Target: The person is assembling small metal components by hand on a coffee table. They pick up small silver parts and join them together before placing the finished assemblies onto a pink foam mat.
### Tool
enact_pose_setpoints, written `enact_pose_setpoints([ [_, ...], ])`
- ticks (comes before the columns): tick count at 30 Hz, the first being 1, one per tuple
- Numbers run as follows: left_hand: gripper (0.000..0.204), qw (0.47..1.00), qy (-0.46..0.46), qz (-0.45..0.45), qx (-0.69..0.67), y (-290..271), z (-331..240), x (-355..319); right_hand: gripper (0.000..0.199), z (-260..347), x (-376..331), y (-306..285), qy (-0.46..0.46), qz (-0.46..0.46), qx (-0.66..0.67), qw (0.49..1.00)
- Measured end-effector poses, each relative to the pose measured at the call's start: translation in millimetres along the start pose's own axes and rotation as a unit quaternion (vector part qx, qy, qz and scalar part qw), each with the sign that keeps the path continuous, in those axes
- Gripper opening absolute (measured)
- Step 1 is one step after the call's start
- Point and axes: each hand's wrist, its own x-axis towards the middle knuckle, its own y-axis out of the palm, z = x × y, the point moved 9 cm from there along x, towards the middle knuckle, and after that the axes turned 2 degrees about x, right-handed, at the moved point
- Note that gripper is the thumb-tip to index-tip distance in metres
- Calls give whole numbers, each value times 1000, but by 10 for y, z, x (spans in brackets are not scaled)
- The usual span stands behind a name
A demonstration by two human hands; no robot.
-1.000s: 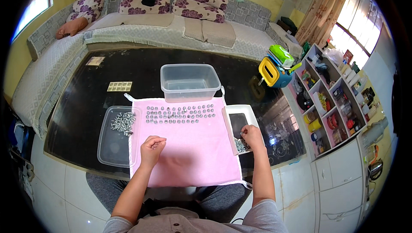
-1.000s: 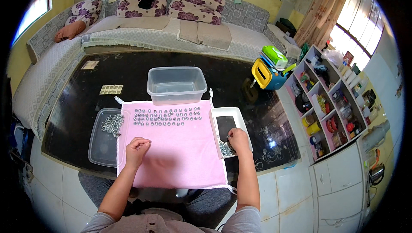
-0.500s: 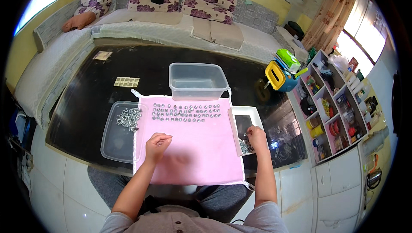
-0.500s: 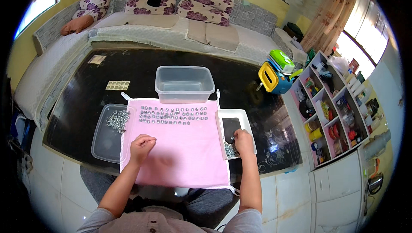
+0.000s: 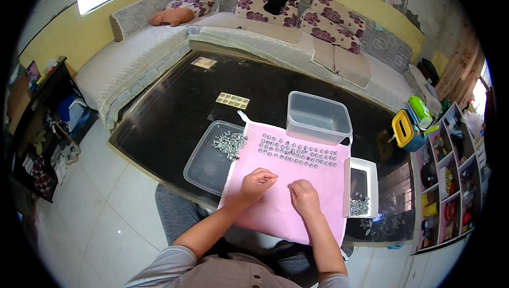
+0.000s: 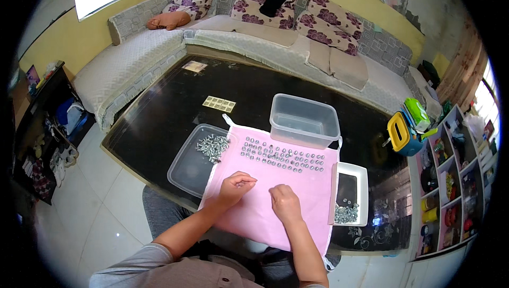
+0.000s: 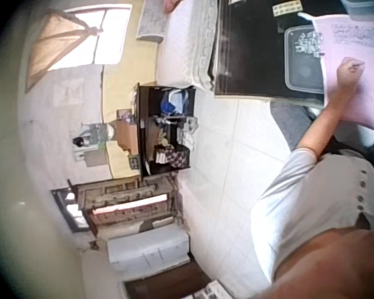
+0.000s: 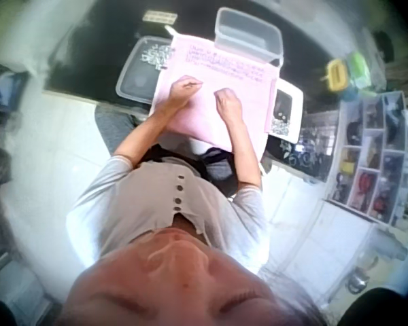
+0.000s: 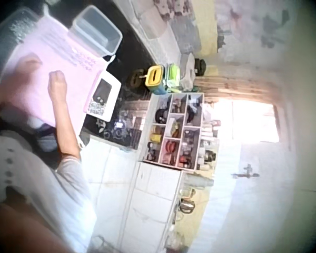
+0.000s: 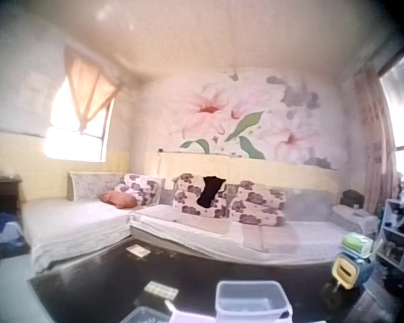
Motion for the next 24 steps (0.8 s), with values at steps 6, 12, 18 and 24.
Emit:
enact_pose_setpoints([
  [6, 12, 987, 80, -50, 130, -582, -338, 30, 10, 165, -133, 33, -38, 10, 21, 999],
  [12, 18, 949, 47, -147, 274, -1538, -235, 349, 9, 88, -188, -44, -5, -20, 12, 1000],
  [18, 18, 915, 16, -95, 391, -1691, -51, 420, 7, 94, -244, -121, -9, -42, 9, 999],
  [24, 14, 902, 30, -96, 419, -1660, -109, 372, 6, 61, -310, -247, 7, -37, 26, 999],
])
